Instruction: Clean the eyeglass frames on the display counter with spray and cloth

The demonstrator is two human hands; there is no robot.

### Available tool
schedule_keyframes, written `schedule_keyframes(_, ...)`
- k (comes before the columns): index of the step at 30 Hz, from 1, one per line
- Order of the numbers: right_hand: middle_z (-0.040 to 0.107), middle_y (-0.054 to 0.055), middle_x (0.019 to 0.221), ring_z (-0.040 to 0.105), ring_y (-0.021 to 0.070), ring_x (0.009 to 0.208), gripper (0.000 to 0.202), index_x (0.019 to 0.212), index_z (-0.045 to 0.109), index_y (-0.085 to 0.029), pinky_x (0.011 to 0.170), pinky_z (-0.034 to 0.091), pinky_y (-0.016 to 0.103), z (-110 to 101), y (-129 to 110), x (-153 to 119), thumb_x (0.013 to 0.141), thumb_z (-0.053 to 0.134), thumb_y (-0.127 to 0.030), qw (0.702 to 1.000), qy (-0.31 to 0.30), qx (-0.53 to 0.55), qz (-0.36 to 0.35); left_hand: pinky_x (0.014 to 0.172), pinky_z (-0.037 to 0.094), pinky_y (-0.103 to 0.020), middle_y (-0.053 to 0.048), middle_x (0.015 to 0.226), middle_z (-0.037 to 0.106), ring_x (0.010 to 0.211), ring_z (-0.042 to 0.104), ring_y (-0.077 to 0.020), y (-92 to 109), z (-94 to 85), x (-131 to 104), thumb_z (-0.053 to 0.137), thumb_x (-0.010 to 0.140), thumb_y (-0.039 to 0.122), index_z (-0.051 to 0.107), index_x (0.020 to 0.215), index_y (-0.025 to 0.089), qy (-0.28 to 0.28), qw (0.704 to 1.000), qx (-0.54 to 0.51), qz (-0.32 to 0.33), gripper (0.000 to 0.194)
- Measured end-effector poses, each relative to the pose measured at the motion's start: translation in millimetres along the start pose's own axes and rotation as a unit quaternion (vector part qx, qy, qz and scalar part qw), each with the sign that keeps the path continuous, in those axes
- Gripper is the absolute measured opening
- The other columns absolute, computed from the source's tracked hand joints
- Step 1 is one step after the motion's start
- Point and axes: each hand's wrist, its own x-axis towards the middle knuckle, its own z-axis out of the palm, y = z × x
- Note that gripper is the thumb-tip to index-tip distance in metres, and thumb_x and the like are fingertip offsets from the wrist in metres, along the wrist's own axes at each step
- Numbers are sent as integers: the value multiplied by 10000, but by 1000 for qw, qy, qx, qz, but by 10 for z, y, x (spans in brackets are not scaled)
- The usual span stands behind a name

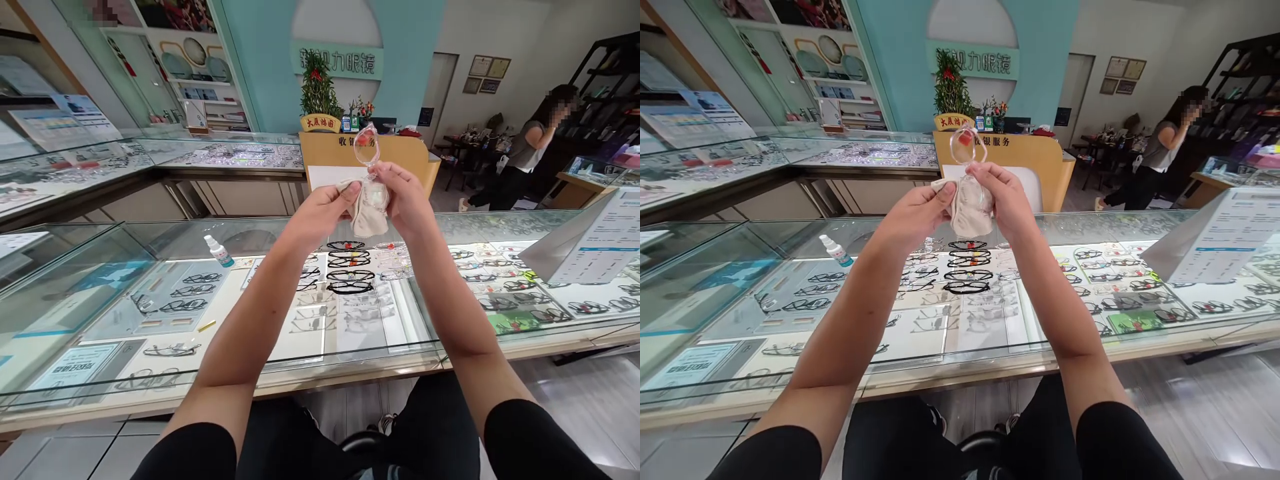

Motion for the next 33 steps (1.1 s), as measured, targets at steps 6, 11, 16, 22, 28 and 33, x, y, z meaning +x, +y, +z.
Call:
schedule_keyframes(6,838,-6,1042,759,204,973,400,907,791,-287,891,641,345,136,139,72,779,986,-613,997,-49,48,23,816,605,-307,-16,740,710,789,705,-165,-32,-4,69,860,868,752,734,821,176,30,999,-25,3,591)
schedule_keyframes(11,854,16,1126,768,227,1053,426,853,737,-275,945,631,372,204,160,49,759,998,-599,994,-69,73,45,765,568,-294,-22,796,738,793,705,-166,-74,-3,92,908,869,664,766,869,179,42,996,-79,-24,505)
schedule_keyframes(16,852,18,1107,772,231,1061,417,834,715,-274,969,628,385,254,180,8,780,983,-587,993,-63,89,47,654,497,-279,-10,709,673,685,615,-140,-126,1,67,967,781,687,735,772,180,49,995,-86,-22,557)
schedule_keyframes(22,857,27,1149,774,244,1128,366,843,693,-274,1027,635,404,276,166,-42,819,950,-533,993,-56,84,61,608,459,-275,-2,689,670,651,590,-126,-174,9,52,1003,711,698,765,770,181,68,994,-87,-14,572)
schedule_keyframes(28,856,46,1207,772,244,1088,394,835,673,-273,951,658,394,274,148,-44,811,945,-557,991,-61,84,79,723,527,-291,-15,796,757,738,668,-148,-171,20,52,1063,646,622,802,831,178,55,994,-93,-27,548)
schedule_keyframes(33,847,48,1158,759,226,1004,394,836,678,-270,884,650,371,258,131,-44,818,936,-566,992,-55,69,85,858,566,-321,-23,901,792,853,717,-173,-169,31,40,1104,606,479,832,901,182,38,995,-93,-27,499)
